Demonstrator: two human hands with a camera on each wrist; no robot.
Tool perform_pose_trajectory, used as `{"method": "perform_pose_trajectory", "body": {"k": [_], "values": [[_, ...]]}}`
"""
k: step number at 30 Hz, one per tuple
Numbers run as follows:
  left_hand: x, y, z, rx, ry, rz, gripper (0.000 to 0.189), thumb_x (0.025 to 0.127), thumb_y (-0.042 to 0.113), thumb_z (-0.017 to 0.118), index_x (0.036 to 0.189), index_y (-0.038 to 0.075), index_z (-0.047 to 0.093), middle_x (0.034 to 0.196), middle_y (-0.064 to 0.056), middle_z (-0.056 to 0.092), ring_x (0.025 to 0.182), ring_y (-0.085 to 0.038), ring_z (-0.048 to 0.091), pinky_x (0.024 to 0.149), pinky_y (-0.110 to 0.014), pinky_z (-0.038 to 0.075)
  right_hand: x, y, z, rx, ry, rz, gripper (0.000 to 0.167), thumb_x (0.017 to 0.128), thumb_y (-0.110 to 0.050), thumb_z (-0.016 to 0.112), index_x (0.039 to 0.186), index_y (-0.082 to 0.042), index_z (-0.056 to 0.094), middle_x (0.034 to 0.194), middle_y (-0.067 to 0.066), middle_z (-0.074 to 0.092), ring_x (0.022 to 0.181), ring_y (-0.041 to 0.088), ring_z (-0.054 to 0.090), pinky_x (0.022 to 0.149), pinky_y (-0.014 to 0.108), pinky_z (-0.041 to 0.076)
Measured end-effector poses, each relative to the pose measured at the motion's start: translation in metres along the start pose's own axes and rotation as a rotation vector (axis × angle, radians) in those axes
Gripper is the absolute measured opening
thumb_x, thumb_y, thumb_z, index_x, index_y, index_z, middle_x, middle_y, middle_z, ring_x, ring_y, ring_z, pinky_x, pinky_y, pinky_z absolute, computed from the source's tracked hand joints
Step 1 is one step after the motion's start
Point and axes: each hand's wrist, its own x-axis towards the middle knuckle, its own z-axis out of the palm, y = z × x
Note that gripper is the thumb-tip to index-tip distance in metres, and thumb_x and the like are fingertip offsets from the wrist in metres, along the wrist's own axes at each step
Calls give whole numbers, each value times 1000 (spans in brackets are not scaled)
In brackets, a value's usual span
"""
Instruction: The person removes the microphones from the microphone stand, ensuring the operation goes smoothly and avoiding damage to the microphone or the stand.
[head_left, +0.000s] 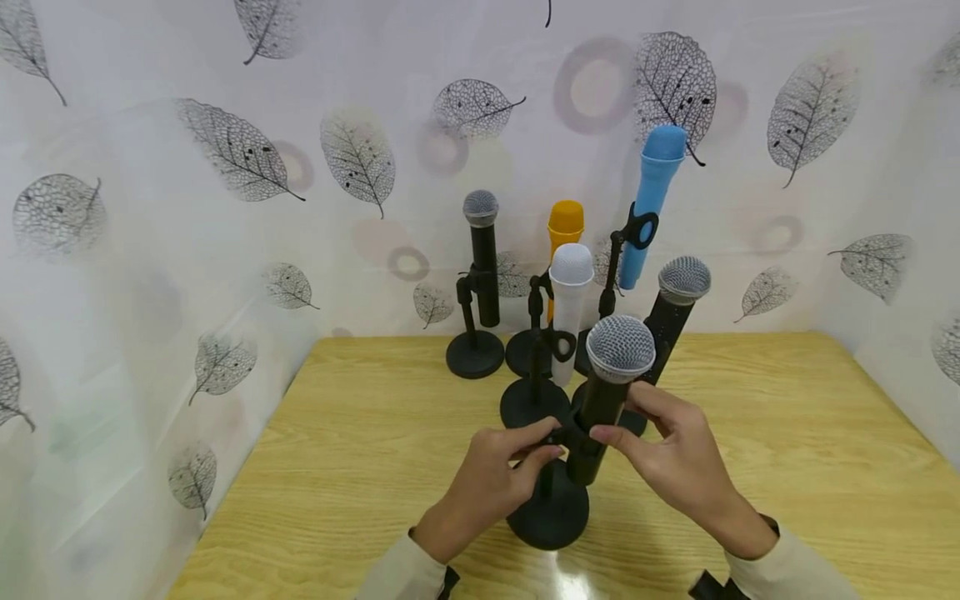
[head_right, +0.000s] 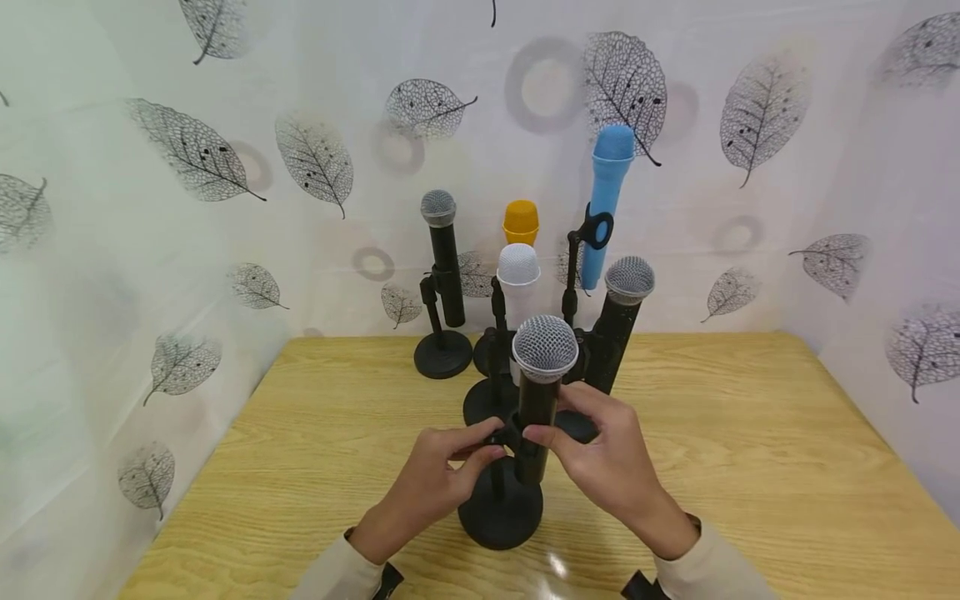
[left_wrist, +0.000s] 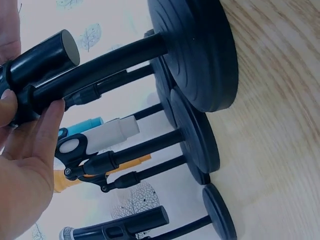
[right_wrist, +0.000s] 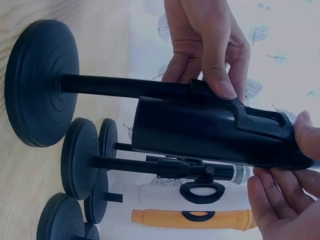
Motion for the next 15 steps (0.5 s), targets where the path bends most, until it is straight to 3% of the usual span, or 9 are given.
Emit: {"method": "perform_pose_trajectory", "body": {"k": [15], "values": [[0, 2, 0, 48, 6, 20, 28, 98, 13, 68, 126, 8, 70, 101, -3, 77, 92, -4, 71, 75, -14, 55, 3, -6, 2, -36, 26, -9, 38, 74, 13, 84, 104, -9, 75, 100, 1, 73, 91, 11, 69, 82, 18, 55]]}}
